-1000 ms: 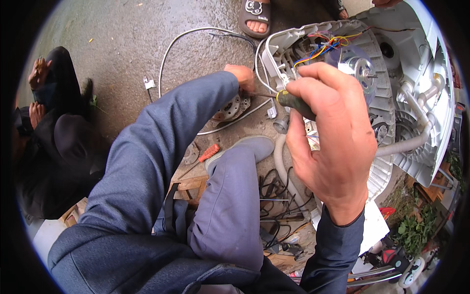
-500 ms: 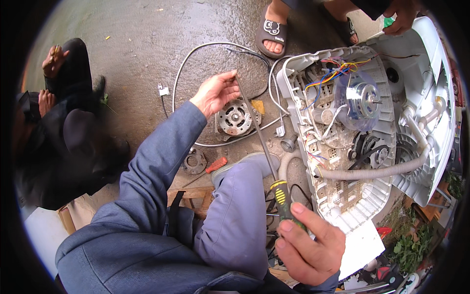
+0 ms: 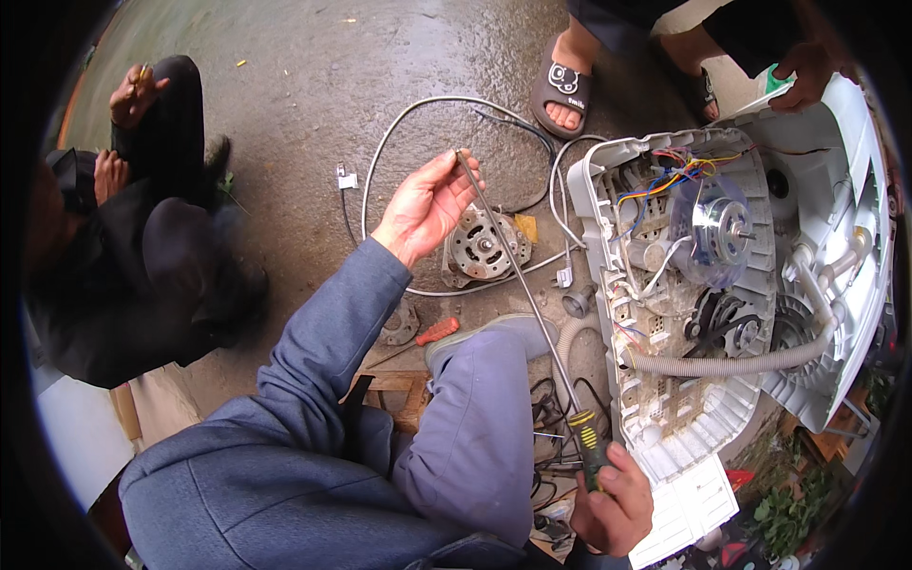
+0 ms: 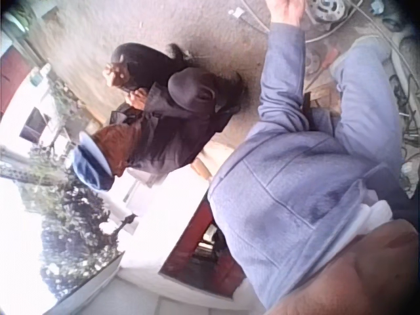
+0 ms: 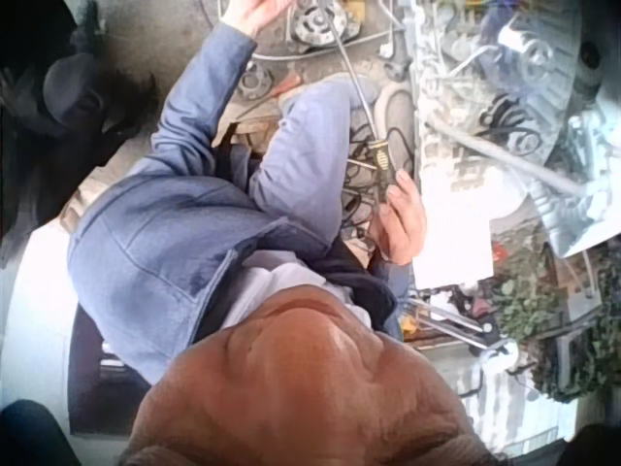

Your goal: The person uses a screwdriver to remove a circular metal component from a disassembled appliance. They then place the component back into the housing and adjust the internal wiring and parts.

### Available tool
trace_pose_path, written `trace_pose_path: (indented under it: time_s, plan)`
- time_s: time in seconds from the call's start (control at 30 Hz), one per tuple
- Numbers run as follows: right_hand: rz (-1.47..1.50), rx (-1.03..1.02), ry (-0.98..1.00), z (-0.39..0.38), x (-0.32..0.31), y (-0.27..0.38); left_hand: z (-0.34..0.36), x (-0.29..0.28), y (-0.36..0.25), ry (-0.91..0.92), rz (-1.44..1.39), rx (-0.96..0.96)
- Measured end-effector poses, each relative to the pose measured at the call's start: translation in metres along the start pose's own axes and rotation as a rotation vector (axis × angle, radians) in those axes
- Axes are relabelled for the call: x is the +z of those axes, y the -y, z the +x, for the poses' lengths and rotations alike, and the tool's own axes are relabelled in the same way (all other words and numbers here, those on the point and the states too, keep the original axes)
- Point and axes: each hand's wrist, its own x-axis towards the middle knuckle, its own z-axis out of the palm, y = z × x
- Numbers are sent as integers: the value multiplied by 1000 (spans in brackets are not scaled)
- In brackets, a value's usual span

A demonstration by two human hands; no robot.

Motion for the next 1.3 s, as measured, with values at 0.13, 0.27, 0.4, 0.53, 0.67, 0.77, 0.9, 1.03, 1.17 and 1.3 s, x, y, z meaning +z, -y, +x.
trace_pose_path:
  time_s: [0.13,0.27,0.4,0.53,0.67,0.77,0.9,1.03,1.17,1.3]
  plan:
    - [74,317,-207,-18,9,-21,-4,7,1,69,36,48]
    - [461,662,-390,-45,23,-45,-10,14,6,94,73,71]
    - [671,834,-442,-60,27,-55,-15,20,6,88,139,53]
    - [737,851,-480,-62,27,-58,-20,22,6,67,201,85]
    - [614,778,-501,-64,29,-48,-24,12,11,-103,288,127]
    - [483,664,-476,-57,34,-33,-27,5,20,-275,252,97]
    - [332,553,-370,-52,30,-20,-34,-2,27,-420,326,29]
    - [220,462,-235,-46,15,-9,-48,-16,19,-463,403,-117]
    - [268,486,-326,-43,7,1,-79,-33,28,-490,397,-298]
    - [249,517,-333,-38,-2,23,-96,-49,47,-481,259,-387]
